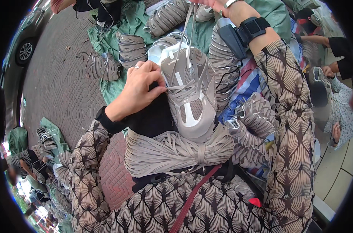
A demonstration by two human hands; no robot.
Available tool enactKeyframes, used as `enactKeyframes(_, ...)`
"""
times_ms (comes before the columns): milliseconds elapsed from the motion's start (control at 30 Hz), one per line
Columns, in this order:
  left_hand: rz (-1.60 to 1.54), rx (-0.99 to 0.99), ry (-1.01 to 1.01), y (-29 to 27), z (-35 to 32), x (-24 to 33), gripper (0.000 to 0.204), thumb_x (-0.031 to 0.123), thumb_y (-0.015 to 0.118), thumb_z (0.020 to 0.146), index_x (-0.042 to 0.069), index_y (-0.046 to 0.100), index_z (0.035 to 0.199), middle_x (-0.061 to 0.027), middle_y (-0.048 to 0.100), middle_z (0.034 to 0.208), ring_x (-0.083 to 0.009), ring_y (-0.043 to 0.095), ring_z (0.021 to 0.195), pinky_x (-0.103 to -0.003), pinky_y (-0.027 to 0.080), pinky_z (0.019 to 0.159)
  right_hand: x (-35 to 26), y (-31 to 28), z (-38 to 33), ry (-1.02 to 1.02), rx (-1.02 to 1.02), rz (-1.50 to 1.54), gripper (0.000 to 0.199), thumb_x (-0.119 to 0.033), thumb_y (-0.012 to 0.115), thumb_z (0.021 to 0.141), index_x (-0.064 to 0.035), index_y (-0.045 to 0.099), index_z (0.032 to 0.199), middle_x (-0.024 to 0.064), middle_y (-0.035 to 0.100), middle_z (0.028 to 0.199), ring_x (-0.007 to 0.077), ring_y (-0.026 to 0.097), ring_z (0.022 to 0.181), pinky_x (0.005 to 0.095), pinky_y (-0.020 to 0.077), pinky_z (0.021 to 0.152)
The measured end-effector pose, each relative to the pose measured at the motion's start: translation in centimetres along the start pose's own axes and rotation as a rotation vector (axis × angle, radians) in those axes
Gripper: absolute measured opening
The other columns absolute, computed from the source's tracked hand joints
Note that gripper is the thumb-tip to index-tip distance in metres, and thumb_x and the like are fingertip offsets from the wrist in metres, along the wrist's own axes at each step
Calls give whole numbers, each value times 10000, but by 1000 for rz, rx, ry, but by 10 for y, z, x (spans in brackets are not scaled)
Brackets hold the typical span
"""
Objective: The person sits on the ground and laces a grey Reebok sneaker using a long continuous shoelace. They thread the lace through the eyelets and pull it tight repeatedly, working on a single shoe while surrounded by stacks of similar footwear.
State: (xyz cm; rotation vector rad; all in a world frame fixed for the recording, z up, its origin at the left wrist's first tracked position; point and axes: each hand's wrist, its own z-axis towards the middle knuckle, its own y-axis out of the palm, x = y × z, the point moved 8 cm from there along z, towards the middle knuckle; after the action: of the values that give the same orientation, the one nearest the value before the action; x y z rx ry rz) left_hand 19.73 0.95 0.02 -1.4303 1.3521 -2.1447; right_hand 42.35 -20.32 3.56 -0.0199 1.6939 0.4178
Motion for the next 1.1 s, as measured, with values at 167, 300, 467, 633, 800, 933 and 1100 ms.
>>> enactKeyframes(167,75,153,98,-2,-2,21,225,257,760,749,132,635,887,-48,556,999,-265,512,1001,-404,339,861,1,4,-4,26,1,-4,275,-269,480,1028,-40,620,970,81,643,820,209,636,704,406,566,727)
enactKeyframes(300,26,164,76,10,24,43,242,334,743,758,126,642,829,-63,565,947,-277,520,975,-411,341,858,3,14,-4,30,-10,-57,276,-274,467,1032,-53,620,968,68,631,804,209,628,695,404,564,720)
enactKeyframes(467,-324,-189,-115,35,52,29,226,253,726,801,56,637,737,-83,616,784,-276,580,774,-381,433,704,7,12,-8,44,-8,-64,280,-280,462,1034,-61,622,964,52,619,791,209,621,689,405,564,723)
enactKeyframes(633,-298,-252,66,28,58,33,220,208,699,838,6,622,798,-131,617,686,-286,601,638,-385,475,624,13,8,-9,57,-6,-20,282,-279,471,1031,-60,629,948,46,613,788,203,616,681,411,568,725)
enactKeyframes(800,-2,-160,157,25,59,51,136,115,654,777,23,555,770,-128,639,700,-314,648,709,-417,472,662,14,12,-7,49,-29,-40,286,-283,470,1032,-60,628,949,40,592,769,206,616,681,411,572,717)
enactKeyframes(933,350,41,263,25,47,72,150,44,616,703,49,506,804,-105,632,671,-274,653,682,-418,446,665,12,9,-16,45,22,-60,274,-272,478,1030,-53,622,951,50,588,785,205,617,693,417,576,720)
enactKeyframes(1100,-226,-3,-29,24,34,54,219,37,621,716,81,534,911,-51,597,650,-246,629,655,-375,426,700,11,14,-31,50,18,-37,272,-256,479,1030,-34,615,953,73,610,835,205,625,711,415,582,716)
